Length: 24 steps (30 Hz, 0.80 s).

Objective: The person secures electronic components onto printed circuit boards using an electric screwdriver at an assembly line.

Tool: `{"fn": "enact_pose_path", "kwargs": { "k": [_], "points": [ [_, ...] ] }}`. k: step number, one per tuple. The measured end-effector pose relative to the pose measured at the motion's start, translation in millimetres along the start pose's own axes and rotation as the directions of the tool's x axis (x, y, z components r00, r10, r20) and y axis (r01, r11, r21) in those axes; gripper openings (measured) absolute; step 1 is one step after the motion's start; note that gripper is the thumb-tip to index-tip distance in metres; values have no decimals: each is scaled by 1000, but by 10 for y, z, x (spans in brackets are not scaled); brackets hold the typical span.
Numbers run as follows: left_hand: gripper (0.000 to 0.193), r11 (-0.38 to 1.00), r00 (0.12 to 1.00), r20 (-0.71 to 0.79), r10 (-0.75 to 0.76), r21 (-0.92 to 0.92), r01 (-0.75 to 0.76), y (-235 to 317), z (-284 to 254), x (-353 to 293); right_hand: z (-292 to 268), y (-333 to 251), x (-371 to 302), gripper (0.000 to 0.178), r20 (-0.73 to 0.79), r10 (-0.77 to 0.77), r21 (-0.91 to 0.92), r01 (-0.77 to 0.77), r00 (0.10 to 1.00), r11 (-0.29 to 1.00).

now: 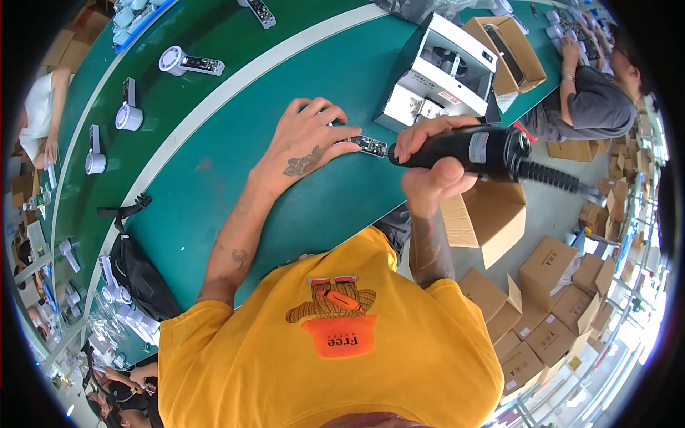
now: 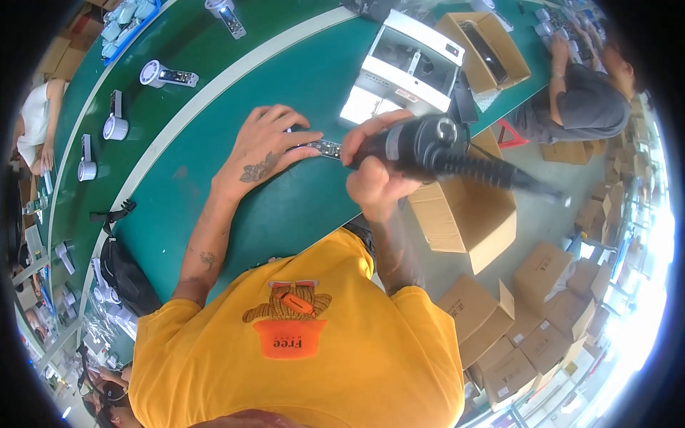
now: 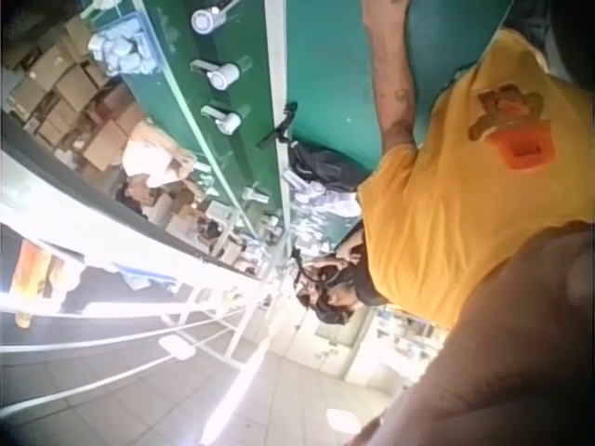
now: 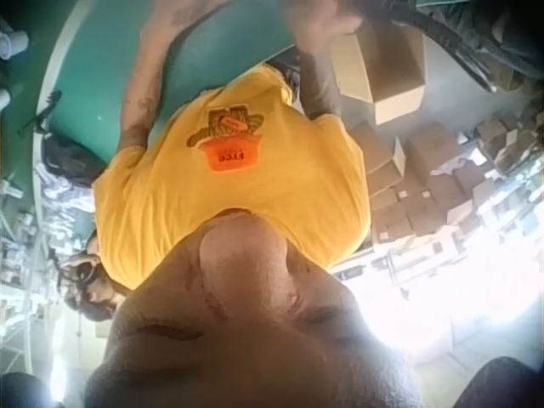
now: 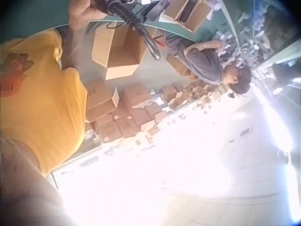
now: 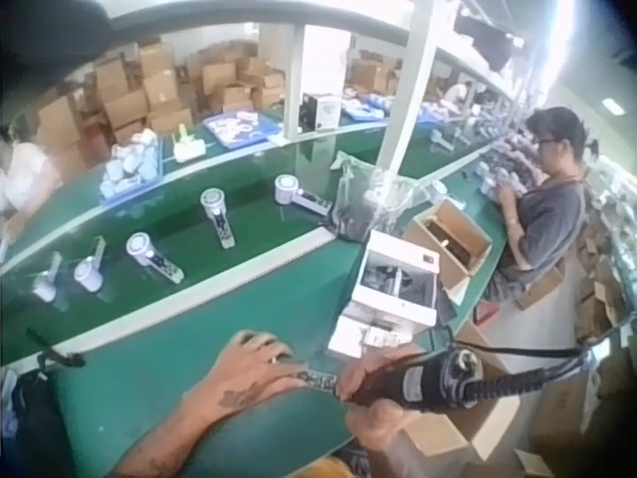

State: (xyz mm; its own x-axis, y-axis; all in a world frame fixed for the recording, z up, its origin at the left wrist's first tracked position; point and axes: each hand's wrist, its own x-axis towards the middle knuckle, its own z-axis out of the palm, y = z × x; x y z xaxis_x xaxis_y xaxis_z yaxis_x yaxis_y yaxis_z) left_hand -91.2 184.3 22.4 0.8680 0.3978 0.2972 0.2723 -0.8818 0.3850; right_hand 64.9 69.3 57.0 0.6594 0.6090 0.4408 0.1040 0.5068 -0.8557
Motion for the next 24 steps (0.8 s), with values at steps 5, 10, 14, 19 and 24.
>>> {"fn": "enact_pose_path", "kwargs": {
  "k": [5, 10, 14, 19, 24],
  "points": [
    [32, 998, 995, 93, -25, -52, 30, -22, -4, 46, -26, -28, 38, 80, 17, 55, 9, -55, 998, 998],
    [29, 1000, 1000, 7, 13, -22, -13, 93, 156, 30, -163, -322, 515, 74, -97, -7, -28, 5, 995, 1000],
    [28, 999, 999, 49, -17, -44, 19, 198, 158, 107, -158, -209, 876, 56, -64, -189, -174, 175, 980, 969],
    [29, 997, 997, 51, -51, -54, 54, 203, 175, 117, -90, -79, 880, 44, -34, -177, -226, 165, 984, 960],
    [29, 997, 997, 58, -54, -55, 57, 192, 189, 138, -97, -123, 673, 51, -35, -75, -168, 68, 997, 983]
  ]
}}
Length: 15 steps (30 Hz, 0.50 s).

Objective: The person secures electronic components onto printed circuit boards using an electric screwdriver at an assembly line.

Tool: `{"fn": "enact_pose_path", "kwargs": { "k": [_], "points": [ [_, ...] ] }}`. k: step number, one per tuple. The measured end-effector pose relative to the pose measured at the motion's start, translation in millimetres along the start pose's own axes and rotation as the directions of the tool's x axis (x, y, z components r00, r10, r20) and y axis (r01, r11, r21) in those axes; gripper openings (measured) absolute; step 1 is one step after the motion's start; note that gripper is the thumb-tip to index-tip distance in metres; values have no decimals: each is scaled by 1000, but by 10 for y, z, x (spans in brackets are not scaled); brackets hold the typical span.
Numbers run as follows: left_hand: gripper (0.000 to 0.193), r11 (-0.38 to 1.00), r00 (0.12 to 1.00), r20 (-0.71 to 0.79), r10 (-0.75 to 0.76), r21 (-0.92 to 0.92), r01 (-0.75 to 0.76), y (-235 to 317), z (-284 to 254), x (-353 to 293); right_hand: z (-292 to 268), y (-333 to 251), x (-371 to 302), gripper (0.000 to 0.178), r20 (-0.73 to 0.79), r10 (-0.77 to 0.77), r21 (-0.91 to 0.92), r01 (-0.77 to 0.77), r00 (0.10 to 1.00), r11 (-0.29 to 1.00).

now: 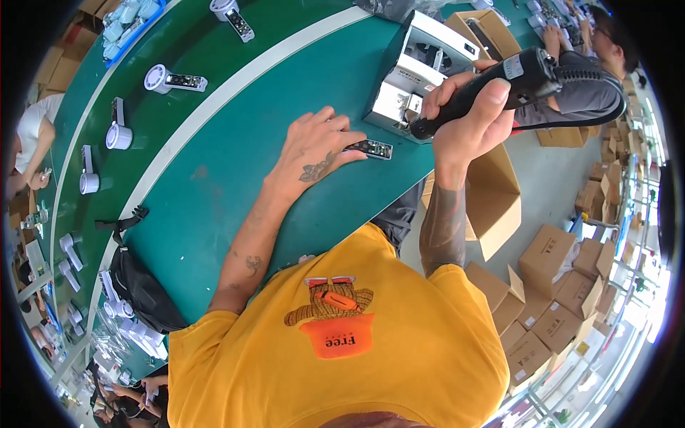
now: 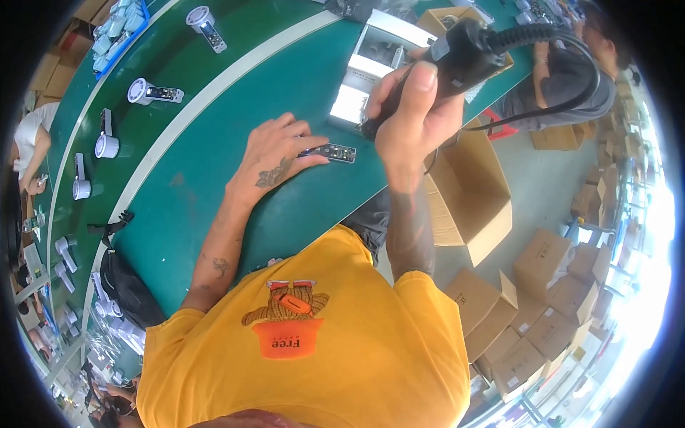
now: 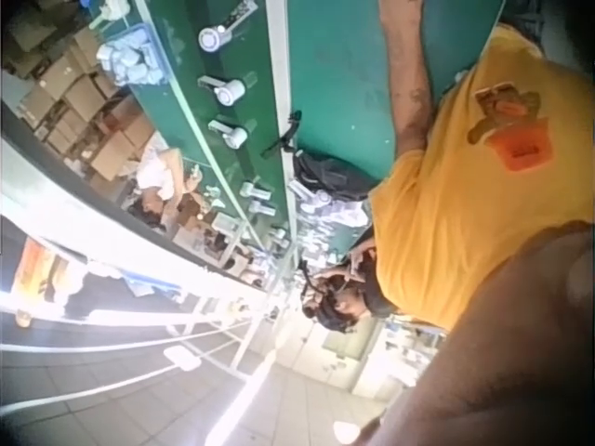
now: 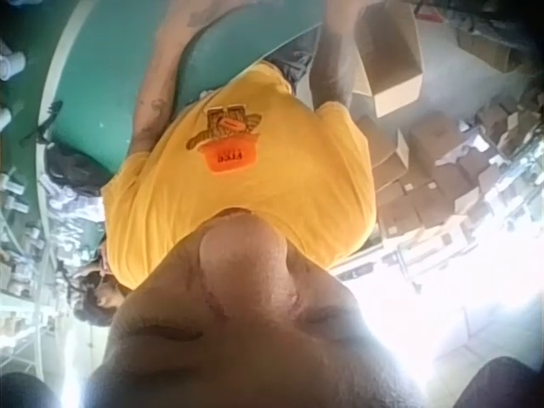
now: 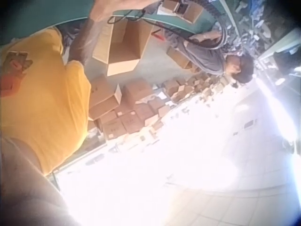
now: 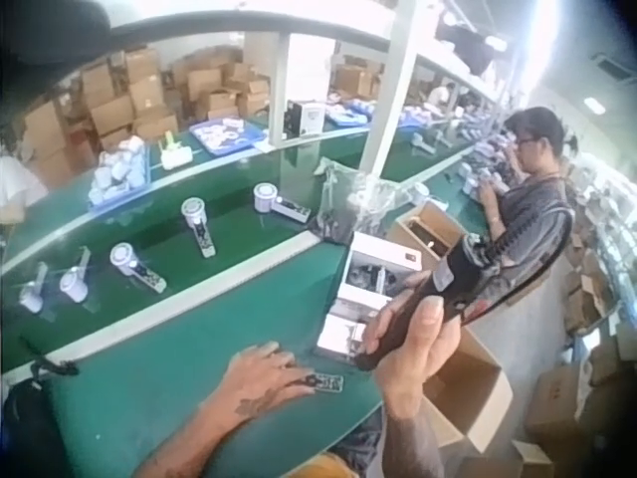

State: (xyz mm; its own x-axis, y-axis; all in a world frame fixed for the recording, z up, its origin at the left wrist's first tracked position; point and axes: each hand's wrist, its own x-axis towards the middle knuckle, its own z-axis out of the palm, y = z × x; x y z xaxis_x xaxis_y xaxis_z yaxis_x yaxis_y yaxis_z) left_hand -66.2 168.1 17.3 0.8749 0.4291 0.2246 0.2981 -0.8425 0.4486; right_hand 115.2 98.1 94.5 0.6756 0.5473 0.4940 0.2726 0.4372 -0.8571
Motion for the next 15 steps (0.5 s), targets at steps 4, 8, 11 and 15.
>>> {"fn": "enact_pose_path", "kwargs": {
  "k": [4, 8, 11, 15],
  "points": [
    [29, 1000, 1000, -13, 6, -6, -6, -5, 24, 14, 1, 80, -66, 49, -7, 57, 23, -57, 998, 998],
    [29, 1000, 999, 25, -20, -13, 20, -3, 17, 16, -32, 197, -103, 48, -35, 107, 33, -106, 994, 994],
    [29, 999, 999, 29, -29, -19, 29, -12, 33, 16, -37, 230, -129, 50, -52, 101, 37, -100, 994, 994],
    [29, 1000, 999, 40, -24, -4, 24, -11, 43, 29, -91, 233, -202, 56, -14, 21, 47, -20, 1000, 999]
  ]
}}
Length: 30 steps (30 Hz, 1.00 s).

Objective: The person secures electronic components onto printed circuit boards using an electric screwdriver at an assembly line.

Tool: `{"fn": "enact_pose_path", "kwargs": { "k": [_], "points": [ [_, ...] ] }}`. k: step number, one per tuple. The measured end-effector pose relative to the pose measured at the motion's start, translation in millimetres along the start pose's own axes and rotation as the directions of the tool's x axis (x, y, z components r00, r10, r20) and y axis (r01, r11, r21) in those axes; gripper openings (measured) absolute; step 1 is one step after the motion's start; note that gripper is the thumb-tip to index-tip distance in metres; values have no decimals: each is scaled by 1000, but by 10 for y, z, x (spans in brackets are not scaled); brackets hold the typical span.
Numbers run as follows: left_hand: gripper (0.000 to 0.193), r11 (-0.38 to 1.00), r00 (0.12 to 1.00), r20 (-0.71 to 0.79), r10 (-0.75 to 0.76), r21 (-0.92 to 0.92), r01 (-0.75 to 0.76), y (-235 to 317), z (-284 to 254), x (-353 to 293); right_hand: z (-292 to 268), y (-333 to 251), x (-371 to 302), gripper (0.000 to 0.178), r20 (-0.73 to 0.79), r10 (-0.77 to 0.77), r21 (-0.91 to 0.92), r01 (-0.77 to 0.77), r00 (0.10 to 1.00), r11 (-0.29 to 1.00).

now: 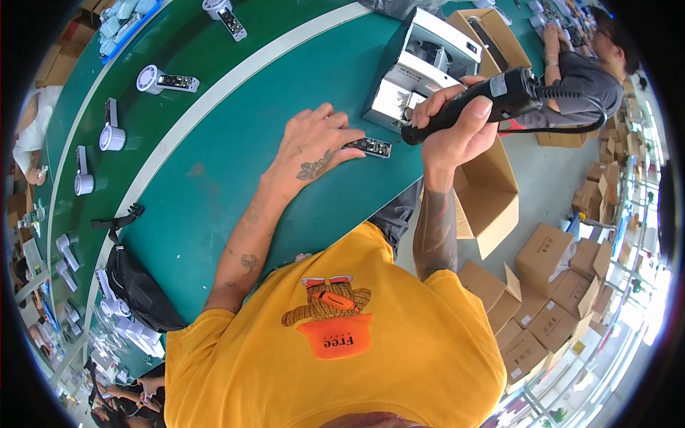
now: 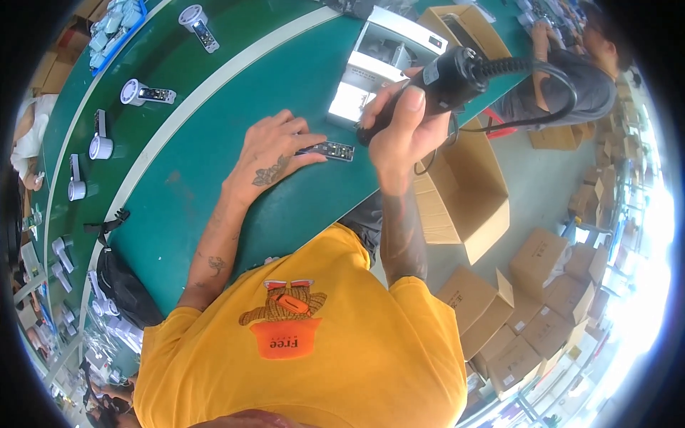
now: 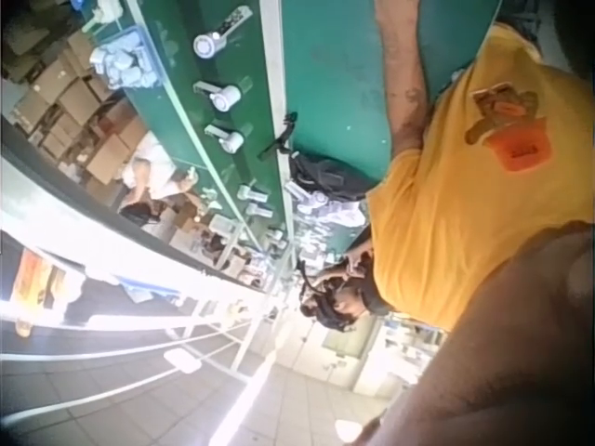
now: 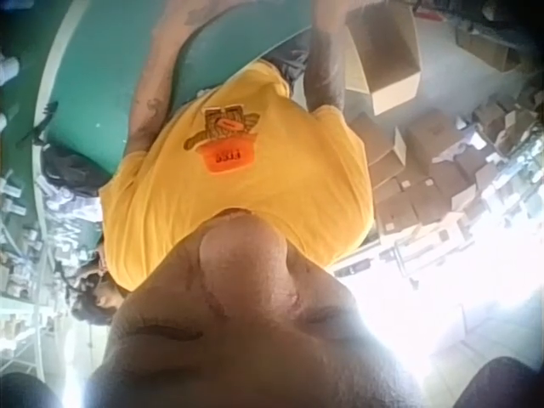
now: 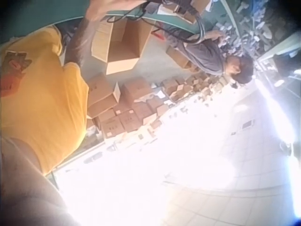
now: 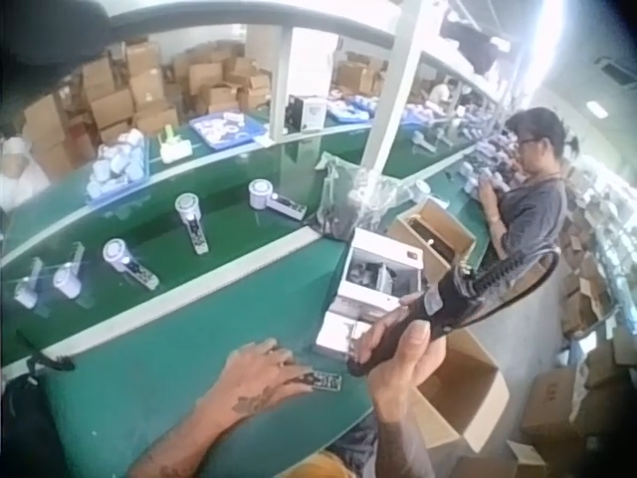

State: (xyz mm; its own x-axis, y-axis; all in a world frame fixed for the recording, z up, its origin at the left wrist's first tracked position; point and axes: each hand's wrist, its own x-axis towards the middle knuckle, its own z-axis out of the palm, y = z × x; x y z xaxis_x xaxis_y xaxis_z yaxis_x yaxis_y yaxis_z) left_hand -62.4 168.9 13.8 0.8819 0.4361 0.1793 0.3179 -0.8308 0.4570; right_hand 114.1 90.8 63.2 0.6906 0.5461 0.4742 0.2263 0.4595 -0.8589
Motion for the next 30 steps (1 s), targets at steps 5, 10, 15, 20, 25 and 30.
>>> {"fn": "enact_pose_path", "kwargs": {
  "k": [5, 10, 15, 20, 25, 30],
  "points": [
    [29, 999, 998, -48, 46, 14, -45, -28, 0, -3, -34, -24, -5, 64, -14, 34, 10, -34, 999, 999],
    [30, 999, 998, -46, 45, 9, -44, -29, 5, 16, -31, -1, -20, 65, 4, 26, 6, -27, 1000, 1000],
    [30, 1000, 1000, -11, 9, 20, -9, -24, 38, 37, -37, 68, -83, 69, 58, -11, 23, 10, 998, 1000],
    [29, 1000, 1000, -7, 10, 14, -10, -22, 43, 60, -70, 102, -157, 70, -32, -41, 33, 42, 999, 999],
    [28, 1000, 1000, 4, 1, 1, -1, -17, 57, 83, -111, -48, -205, 77, -41, 52, 38, -51, 998, 998],
    [26, 996, 996, -3, 86, -21, -86, 99, 213, 226, -247, -247, 352, 70, -99, 6, 49, -1, 995, 999]
  ]
}}
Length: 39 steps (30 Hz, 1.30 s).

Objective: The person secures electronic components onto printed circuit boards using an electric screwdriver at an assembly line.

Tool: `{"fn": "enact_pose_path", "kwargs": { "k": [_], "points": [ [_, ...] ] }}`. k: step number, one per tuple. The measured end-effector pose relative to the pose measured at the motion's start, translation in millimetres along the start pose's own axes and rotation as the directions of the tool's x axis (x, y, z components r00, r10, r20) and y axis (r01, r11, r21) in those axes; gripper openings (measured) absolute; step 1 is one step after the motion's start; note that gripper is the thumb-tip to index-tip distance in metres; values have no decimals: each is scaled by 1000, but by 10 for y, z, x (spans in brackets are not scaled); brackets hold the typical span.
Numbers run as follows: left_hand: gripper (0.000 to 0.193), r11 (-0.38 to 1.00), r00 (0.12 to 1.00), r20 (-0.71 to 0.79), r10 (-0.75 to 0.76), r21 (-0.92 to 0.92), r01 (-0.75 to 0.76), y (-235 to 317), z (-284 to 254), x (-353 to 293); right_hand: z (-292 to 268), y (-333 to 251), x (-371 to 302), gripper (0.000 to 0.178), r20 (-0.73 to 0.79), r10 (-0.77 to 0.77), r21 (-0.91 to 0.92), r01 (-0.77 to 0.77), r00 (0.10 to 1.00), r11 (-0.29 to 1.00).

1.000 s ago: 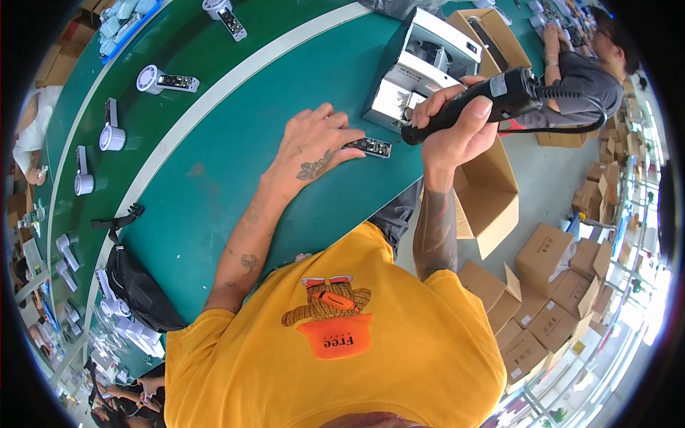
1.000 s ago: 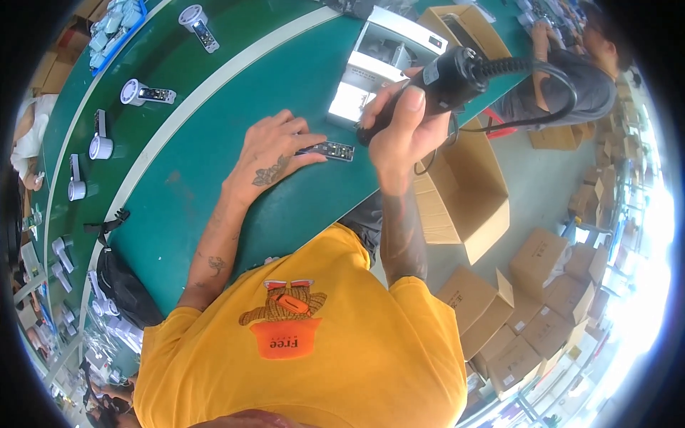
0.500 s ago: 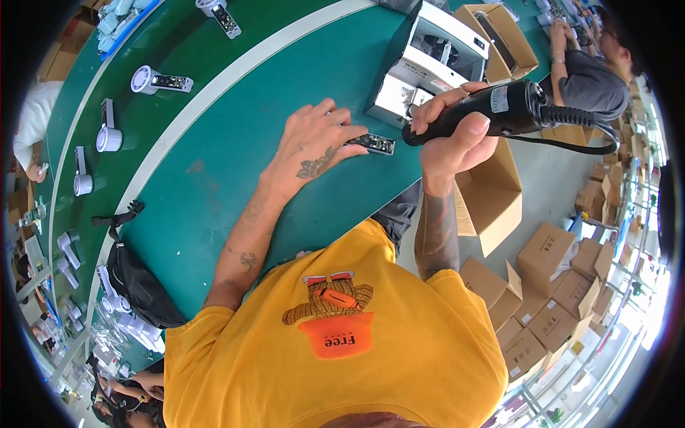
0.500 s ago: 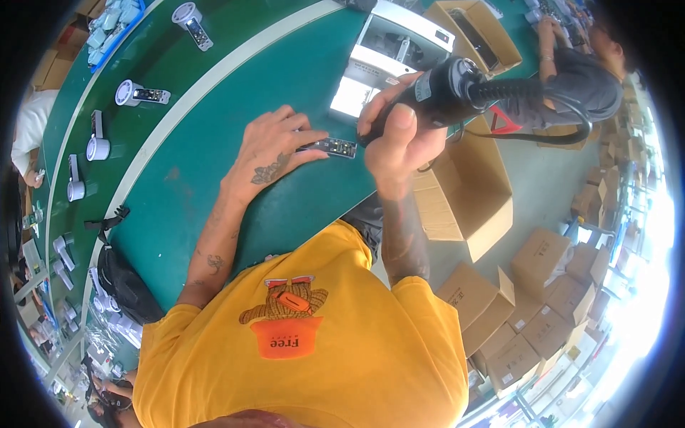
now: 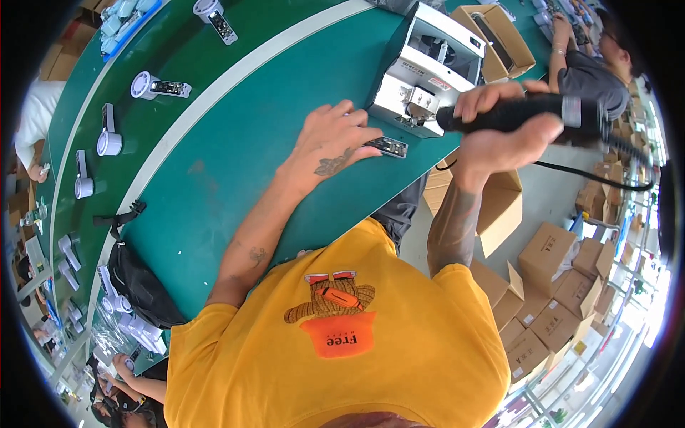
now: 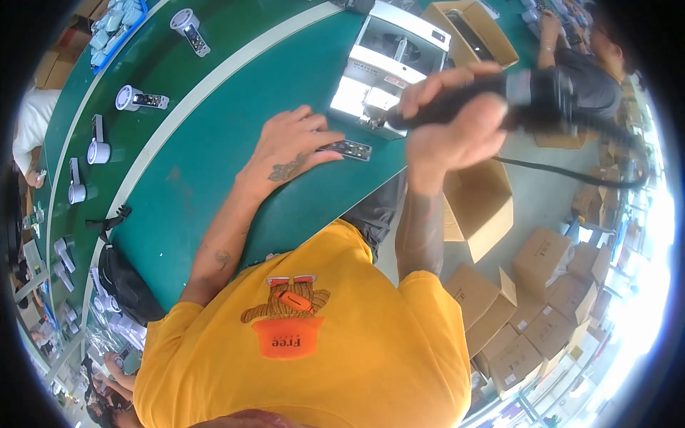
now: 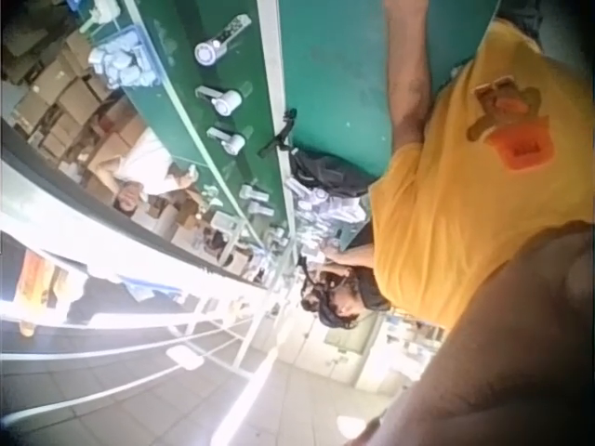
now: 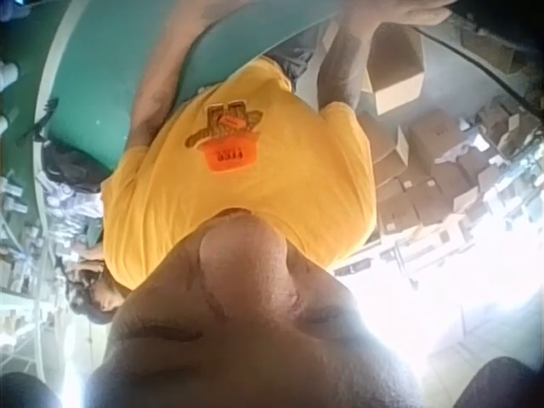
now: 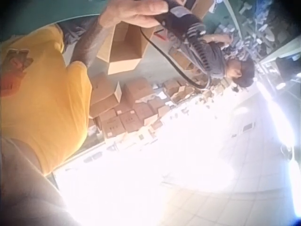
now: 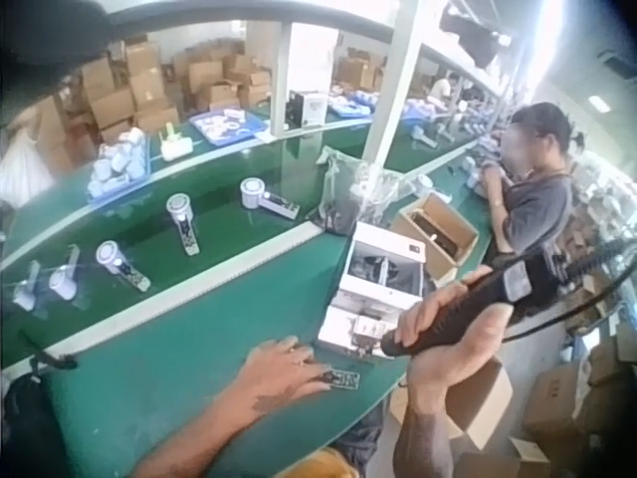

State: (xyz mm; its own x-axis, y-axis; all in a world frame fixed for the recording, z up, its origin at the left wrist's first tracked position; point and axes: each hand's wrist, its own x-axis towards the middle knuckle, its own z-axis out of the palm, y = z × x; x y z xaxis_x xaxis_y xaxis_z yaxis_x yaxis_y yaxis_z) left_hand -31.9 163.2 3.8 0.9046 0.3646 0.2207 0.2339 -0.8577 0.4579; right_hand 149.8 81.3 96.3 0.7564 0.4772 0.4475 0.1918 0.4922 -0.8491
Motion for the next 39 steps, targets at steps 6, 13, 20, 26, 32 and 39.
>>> {"fn": "enact_pose_path", "kwargs": {
  "k": [6, 13, 20, 26, 32, 39],
  "points": [
    [34, 999, 1000, -5, 20, -37, -20, 117, 48, 142, 110, 198, 176, 58, 126, -76, -115, 91, 989, 989],
    [54, 986, 999, 41, -28, -166, 34, 48, -308, 88, 129, 152, 76, 63, 71, -138, -37, 141, 988, 989],
    [66, 972, 981, 119, -155, -161, 173, 50, -401, 13, 147, 230, 234, 52, 150, -145, -170, 170, 978, 971],
    [65, 956, 969, 165, -185, -199, 216, -19, -331, 1, 187, 129, 31, 58, 119, 32, -36, -27, 992, 999],
    [63, 963, 973, 165, -162, -191, 193, -47, -274, 70, 259, 309, 6, 56, 160, 46, -33, -41, 986, 999],
    [62, 963, 969, 179, -168, -181, 200, -51, -265, 120, 244, 512, -10, 55, 165, 55, 0, -56, 985, 998]
  ]
}}
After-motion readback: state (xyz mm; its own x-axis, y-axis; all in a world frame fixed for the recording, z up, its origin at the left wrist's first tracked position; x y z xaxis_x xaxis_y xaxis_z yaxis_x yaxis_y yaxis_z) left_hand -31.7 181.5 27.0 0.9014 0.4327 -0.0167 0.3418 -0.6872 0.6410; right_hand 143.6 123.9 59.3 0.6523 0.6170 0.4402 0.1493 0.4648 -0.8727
